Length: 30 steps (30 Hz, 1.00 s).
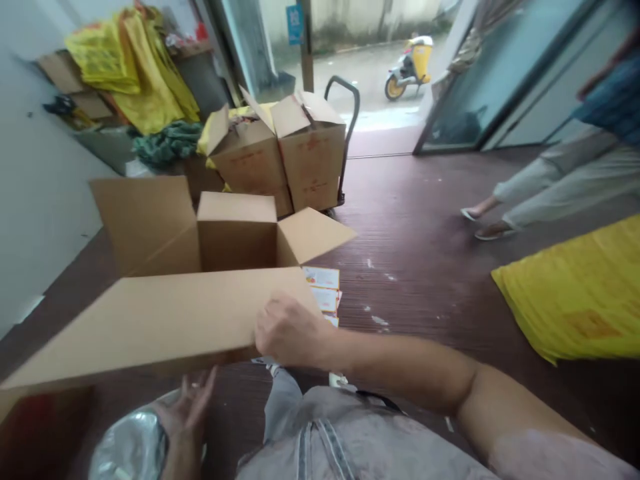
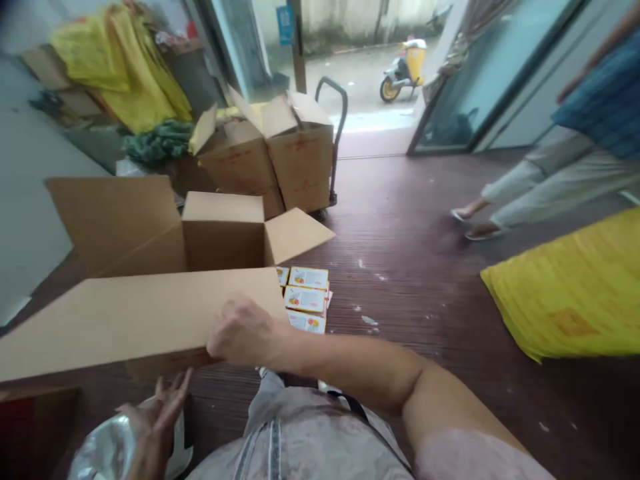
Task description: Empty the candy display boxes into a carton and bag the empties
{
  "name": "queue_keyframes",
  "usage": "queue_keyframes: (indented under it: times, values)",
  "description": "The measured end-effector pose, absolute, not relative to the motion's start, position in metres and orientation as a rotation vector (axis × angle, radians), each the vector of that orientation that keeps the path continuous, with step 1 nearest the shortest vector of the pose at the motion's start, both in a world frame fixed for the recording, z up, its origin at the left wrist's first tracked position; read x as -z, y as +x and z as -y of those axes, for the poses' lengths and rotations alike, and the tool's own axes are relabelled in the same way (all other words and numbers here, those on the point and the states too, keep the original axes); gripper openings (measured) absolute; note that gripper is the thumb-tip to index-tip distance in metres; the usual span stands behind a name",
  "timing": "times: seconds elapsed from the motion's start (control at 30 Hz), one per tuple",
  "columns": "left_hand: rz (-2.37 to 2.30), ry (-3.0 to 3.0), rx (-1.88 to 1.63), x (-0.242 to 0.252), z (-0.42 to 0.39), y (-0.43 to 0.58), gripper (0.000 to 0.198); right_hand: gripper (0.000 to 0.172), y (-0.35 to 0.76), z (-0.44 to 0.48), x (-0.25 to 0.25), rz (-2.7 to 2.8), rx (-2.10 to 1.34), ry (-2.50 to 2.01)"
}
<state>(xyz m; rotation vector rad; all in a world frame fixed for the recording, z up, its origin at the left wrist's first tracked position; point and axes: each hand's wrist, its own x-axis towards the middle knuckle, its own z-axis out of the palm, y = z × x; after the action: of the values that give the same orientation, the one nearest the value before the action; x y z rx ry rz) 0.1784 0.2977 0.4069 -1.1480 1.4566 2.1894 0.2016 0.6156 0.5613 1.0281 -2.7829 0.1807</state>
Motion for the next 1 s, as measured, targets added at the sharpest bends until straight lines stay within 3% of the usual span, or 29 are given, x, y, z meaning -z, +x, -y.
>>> queue_keyframes:
  times: [0.13,0.23,0.37,0.53,0.67,0.8,1.0]
  values:
    - [-1.037,-1.367,-2.274,-0.345,-0.315,0.227,0.095,0.019,0.236,-0.595,-0.522,2.806,-0.121,1.143]
    - [-0.919,-1.416,-2.178,-0.333,-0.323,0.243,0.1,0.015,0.245,-0.59,-0.504,2.805,-0.069,1.147]
    - [-0.92,-1.342,-2.296,-0.356,-0.308,0.247,0.101,0.012,0.248,-0.59,-0.504,2.79,-0.081,1.158]
    - [-1.106,-1.195,-2.607,-0.429,-0.266,0.238,0.1,0.015,0.251,-0.607,-0.511,2.776,-0.125,1.058]
    - [-1.149,-1.031,-2.408,-0.486,-0.27,0.227,0.071,0.023,0.242,-0.636,-0.504,2.512,-0.26,0.943]
    - [-1.11,-0.921,-2.318,-0.498,-0.305,0.2,0.032,0.028,0.232,-0.66,-0.504,2.369,-0.394,0.925]
    - [-1.095,-0.73,-2.313,-0.489,-0.332,0.157,0.023,0.031,0.239,-0.667,-0.507,2.433,-0.239,0.877]
